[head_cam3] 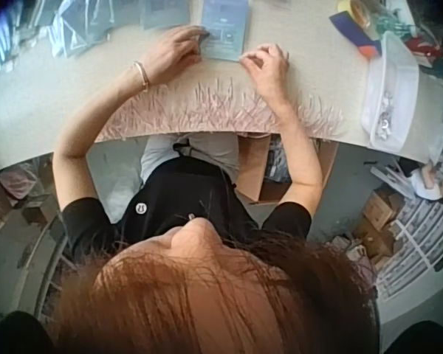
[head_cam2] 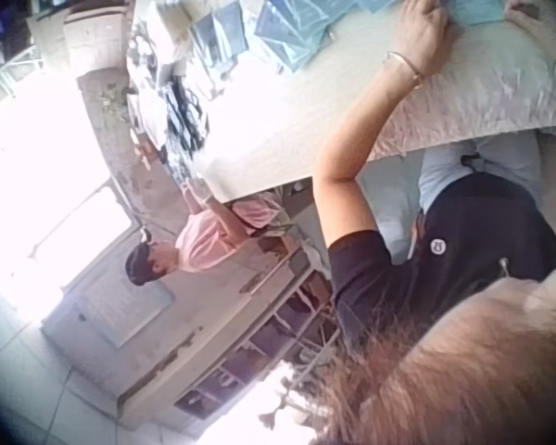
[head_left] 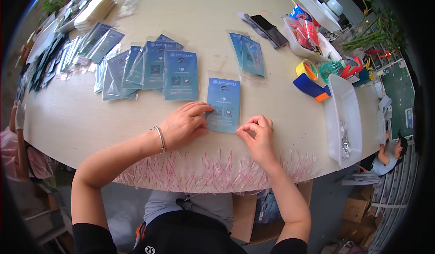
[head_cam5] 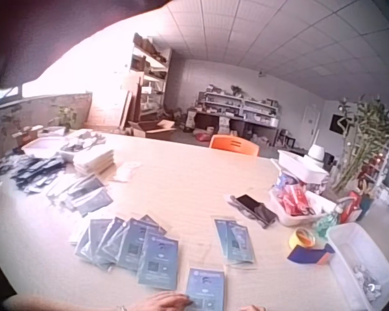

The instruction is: The person sits at a table and repeatedly picks up small blue packets from a pile, places them on the table, and smooths them flat with their hands. The person arranges the packets into a neat row on the table surface. The task involves handling the packets one at a time and organizing them into a linear sequence.

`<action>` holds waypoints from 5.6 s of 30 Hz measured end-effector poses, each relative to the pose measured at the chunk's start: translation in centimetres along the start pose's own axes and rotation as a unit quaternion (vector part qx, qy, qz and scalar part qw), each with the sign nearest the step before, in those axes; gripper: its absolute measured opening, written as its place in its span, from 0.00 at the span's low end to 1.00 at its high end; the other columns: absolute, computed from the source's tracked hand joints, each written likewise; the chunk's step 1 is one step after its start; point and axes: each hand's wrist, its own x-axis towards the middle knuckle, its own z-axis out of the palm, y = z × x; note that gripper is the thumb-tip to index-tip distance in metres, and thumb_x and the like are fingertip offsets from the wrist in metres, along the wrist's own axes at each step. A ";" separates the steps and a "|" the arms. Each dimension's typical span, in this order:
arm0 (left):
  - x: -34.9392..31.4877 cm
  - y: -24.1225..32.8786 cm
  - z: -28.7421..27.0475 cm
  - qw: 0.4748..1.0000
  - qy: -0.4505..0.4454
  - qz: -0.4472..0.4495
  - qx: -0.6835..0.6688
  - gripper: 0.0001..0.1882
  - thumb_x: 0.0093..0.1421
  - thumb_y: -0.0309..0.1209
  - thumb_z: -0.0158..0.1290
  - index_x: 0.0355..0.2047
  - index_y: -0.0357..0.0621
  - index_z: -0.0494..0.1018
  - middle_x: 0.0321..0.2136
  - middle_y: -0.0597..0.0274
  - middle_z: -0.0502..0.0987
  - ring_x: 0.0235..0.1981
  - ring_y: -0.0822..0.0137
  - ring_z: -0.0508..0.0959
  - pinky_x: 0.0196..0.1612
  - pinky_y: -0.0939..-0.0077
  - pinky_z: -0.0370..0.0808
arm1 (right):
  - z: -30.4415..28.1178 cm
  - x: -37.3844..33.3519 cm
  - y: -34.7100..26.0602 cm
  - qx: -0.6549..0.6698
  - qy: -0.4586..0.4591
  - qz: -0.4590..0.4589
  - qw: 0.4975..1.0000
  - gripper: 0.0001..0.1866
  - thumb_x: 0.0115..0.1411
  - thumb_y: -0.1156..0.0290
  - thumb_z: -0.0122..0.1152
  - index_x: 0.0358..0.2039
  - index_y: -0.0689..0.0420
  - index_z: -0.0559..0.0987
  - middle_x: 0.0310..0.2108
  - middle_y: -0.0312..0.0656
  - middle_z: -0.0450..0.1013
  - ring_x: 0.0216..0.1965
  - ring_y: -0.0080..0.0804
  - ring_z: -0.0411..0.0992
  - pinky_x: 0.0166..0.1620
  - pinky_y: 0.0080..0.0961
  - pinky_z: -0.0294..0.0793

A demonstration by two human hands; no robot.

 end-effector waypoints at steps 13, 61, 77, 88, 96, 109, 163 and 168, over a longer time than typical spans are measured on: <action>-0.4 1.8 0.5 0.994 0.022 -0.103 0.035 0.06 0.54 0.28 0.57 0.26 0.38 0.74 0.51 0.55 0.68 0.55 0.54 0.67 0.57 0.62 0.63 | 1.0 -1.1 -1.2 -0.051 0.044 0.013 0.998 0.06 0.50 0.70 0.69 0.24 0.54 0.80 0.38 0.37 0.66 0.47 0.40 0.60 0.53 0.37 0.59; 4.1 0.2 -1.4 0.983 -0.028 0.037 0.177 0.27 0.64 0.36 0.48 0.61 0.39 0.60 0.64 0.48 0.58 0.68 0.54 0.55 0.68 0.57 0.52 | 0.2 -3.1 -4.5 -0.271 -0.090 -0.117 0.951 0.38 0.62 0.49 0.55 0.55 0.75 0.66 0.59 0.69 0.59 0.63 0.58 0.56 0.63 0.46 0.57; 4.3 0.2 1.0 0.967 -0.179 0.040 0.177 0.32 0.65 0.41 0.43 0.68 0.49 0.52 0.69 0.53 0.48 0.71 0.55 0.46 0.70 0.58 0.44 | -0.2 0.2 -0.2 -0.142 0.004 -0.134 0.981 0.05 0.54 0.72 0.64 0.28 0.57 0.78 0.32 0.43 0.70 0.39 0.41 0.69 0.44 0.34 0.69; 4.2 0.6 0.7 0.963 -0.182 0.023 0.196 0.32 0.66 0.40 0.43 0.68 0.49 0.51 0.69 0.54 0.49 0.71 0.55 0.47 0.70 0.59 0.45 | -10.5 -10.3 -4.1 0.018 0.208 0.059 0.976 0.04 0.60 0.77 0.58 0.32 0.63 0.73 0.31 0.43 0.68 0.32 0.35 0.67 0.38 0.27 0.69; 4.4 0.9 0.9 0.963 -0.194 0.015 0.187 0.34 0.64 0.38 0.45 0.69 0.47 0.50 0.70 0.53 0.48 0.71 0.54 0.45 0.71 0.58 0.44 | -10.6 -17.5 6.2 -0.139 0.218 0.271 0.927 0.07 0.60 0.72 0.59 0.31 0.62 0.75 0.32 0.46 0.71 0.37 0.46 0.68 0.44 0.39 0.67; 3.9 0.2 0.6 0.965 -0.196 0.007 0.173 0.37 0.65 0.41 0.46 0.69 0.40 0.45 0.70 0.54 0.46 0.71 0.58 0.44 0.71 0.61 0.42 | -11.0 -9.0 -2.3 -0.130 0.270 0.188 0.935 0.04 0.53 0.78 0.64 0.29 0.62 0.79 0.29 0.44 0.70 0.31 0.43 0.72 0.39 0.37 0.72; 1.3 -0.2 0.1 0.996 -0.041 0.074 0.035 0.08 0.52 0.27 0.58 0.30 0.42 0.71 0.47 0.57 0.72 0.49 0.56 0.72 0.51 0.62 0.69 | -0.8 -1.0 0.2 -0.002 0.011 0.017 1.000 0.05 0.50 0.69 0.70 0.26 0.54 0.83 0.36 0.35 0.68 0.45 0.37 0.62 0.52 0.35 0.61; 0.7 0.7 0.2 0.998 -0.048 0.029 0.025 0.08 0.52 0.26 0.58 0.30 0.40 0.71 0.47 0.55 0.70 0.48 0.53 0.71 0.52 0.61 0.68 | -0.8 -1.3 -0.2 -0.014 0.008 0.024 1.000 0.06 0.50 0.69 0.71 0.26 0.55 0.83 0.37 0.36 0.68 0.46 0.38 0.62 0.52 0.35 0.61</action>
